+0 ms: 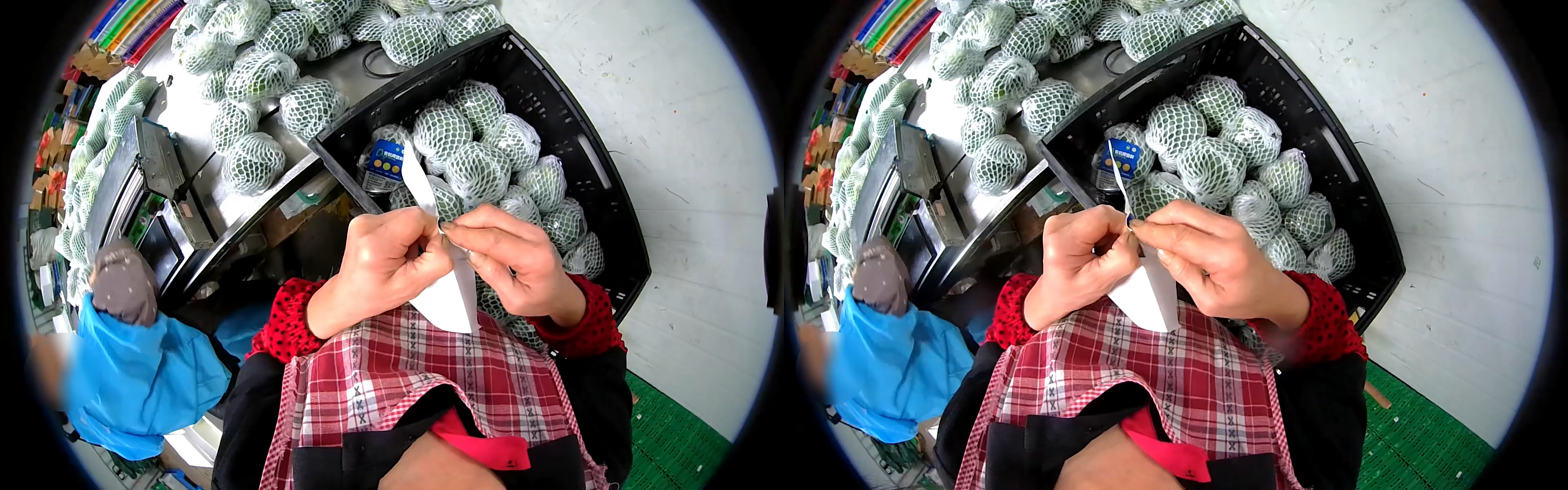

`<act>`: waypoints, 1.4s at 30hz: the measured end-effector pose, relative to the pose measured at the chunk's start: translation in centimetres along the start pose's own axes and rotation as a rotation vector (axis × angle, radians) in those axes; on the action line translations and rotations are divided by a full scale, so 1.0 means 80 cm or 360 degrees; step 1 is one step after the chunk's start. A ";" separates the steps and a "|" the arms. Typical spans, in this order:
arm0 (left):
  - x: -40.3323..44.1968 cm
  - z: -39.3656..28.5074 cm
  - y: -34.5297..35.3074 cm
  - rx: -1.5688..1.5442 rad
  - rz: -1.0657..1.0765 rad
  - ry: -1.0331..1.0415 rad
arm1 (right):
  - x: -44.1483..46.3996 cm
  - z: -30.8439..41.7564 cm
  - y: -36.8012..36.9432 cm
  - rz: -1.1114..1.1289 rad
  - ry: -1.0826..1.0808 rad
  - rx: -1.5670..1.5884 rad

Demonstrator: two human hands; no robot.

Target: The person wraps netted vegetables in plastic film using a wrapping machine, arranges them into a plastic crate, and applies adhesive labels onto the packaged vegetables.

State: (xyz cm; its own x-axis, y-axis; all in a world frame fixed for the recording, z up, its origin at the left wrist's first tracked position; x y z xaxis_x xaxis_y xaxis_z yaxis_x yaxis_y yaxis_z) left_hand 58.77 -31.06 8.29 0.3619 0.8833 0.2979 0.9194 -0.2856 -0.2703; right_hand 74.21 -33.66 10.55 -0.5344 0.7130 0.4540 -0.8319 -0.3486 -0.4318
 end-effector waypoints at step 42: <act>0.003 -0.007 0.013 -0.0223 0.0188 -0.0228 | -0.018 -0.001 -0.018 -0.0279 0.0184 0.0046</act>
State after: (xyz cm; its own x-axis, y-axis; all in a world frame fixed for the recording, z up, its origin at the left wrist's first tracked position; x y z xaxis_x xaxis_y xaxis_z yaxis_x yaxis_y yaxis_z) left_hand 59.88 -31.38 8.58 0.4519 0.8817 0.1359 0.8880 -0.4301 -0.1626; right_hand 76.21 -34.14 10.48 -0.3618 0.8286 0.4272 -0.9155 -0.2291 -0.3308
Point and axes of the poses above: each hand's wrist, its own x-axis towards the middle knuckle, its own y-axis out of the palm, z = x × y, the point moved 5 cm from there along x, towards the middle knuckle, and after that the axes turned 8 degrees about -y, right-handed, at the moved point
